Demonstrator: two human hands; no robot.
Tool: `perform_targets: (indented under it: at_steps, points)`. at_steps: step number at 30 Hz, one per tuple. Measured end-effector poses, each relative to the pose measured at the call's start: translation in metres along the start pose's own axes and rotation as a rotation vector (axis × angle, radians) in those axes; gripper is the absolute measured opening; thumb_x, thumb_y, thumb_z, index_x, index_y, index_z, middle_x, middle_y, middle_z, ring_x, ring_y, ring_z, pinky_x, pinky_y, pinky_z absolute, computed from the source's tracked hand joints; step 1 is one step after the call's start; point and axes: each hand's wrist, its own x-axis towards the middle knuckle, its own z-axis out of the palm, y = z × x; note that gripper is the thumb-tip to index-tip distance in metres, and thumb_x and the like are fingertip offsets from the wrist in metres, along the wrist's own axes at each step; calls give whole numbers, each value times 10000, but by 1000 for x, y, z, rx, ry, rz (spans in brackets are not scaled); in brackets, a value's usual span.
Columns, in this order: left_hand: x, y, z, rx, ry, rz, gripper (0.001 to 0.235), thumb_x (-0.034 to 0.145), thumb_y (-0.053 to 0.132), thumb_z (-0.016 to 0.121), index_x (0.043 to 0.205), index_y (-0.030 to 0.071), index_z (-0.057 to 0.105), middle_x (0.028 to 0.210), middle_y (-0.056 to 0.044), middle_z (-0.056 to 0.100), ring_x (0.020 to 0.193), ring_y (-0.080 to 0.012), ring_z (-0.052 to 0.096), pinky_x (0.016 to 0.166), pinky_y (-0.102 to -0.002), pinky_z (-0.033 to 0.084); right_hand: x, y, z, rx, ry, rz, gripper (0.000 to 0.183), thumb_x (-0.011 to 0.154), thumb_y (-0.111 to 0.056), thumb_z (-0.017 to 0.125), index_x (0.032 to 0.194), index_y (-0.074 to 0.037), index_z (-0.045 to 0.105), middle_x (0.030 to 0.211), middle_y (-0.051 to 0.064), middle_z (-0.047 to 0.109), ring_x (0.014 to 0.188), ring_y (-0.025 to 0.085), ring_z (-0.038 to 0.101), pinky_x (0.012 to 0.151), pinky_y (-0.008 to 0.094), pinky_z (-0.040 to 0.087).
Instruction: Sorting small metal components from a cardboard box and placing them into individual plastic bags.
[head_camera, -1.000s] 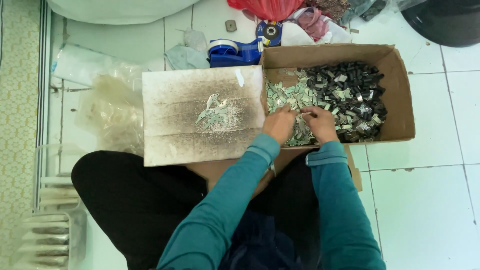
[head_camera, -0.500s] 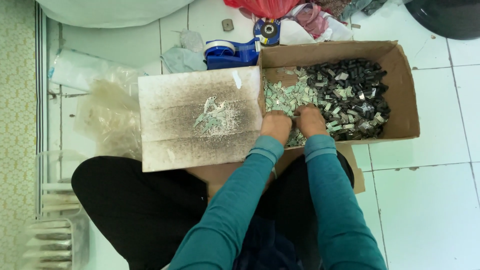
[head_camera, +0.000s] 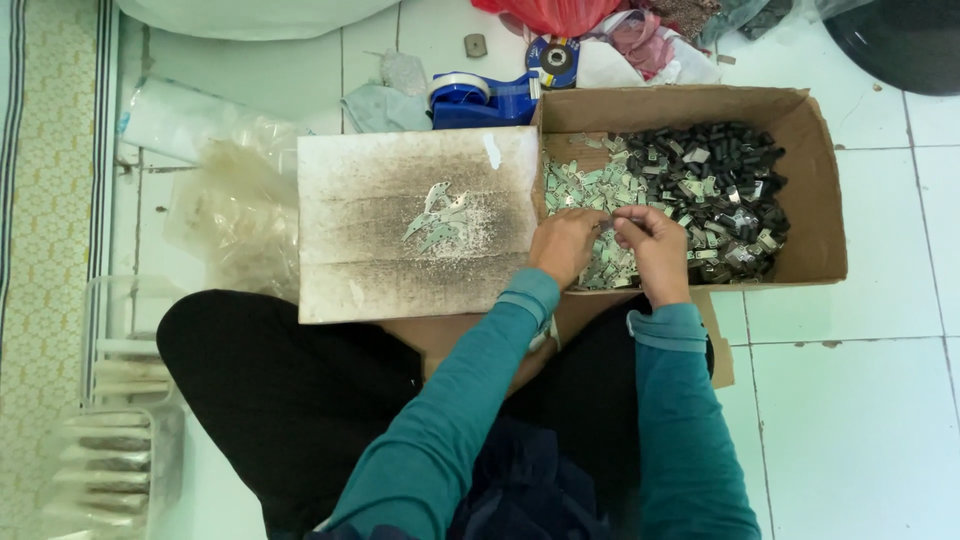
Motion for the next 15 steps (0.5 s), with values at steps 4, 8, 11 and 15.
perform_targets:
  at_steps: [4, 8, 11, 15]
  points:
    - [-27, 23, -39, -272, 107, -103, 243, 1035, 109, 598, 1250, 155, 700, 1023, -55, 729, 1014, -260, 704, 900, -359, 591, -12, -22, 19, 113, -12, -94, 229, 979, 6, 675, 1207, -13, 675, 953, 109, 699, 794, 100, 643, 696, 218, 566]
    - [-64, 26, -83, -402, 251, -223, 248, 1019, 70, 628, 1258, 89, 690, 1029, -163, 714, 1013, -341, 692, 871, -435, 595, -29, -56, 61, 50, -149, -99, 254, 1008, 18, 664, 1260, -5, 648, 972, 159, 684, 846, 198, 651, 773, 324, 576]
    - [-89, 8, -118, -411, 335, -286, 257, 1017, 54, 631, 1264, 87, 693, 1065, -160, 725, 1007, -321, 703, 872, -433, 588, -38, -70, 103, 71, -238, -113, 253, 990, 2, 680, 1240, -38, 672, 948, 132, 701, 838, 181, 665, 769, 317, 582]
    - [-109, -7, -155, -314, 471, -286, 296, 985, -15, 627, 1264, 64, 684, 1024, -197, 686, 957, -340, 682, 796, -465, 570, -35, -52, 150, 68, -338, -163, 331, 952, -11, 709, 1262, -126, 726, 947, 97, 751, 811, 147, 712, 712, 276, 626]
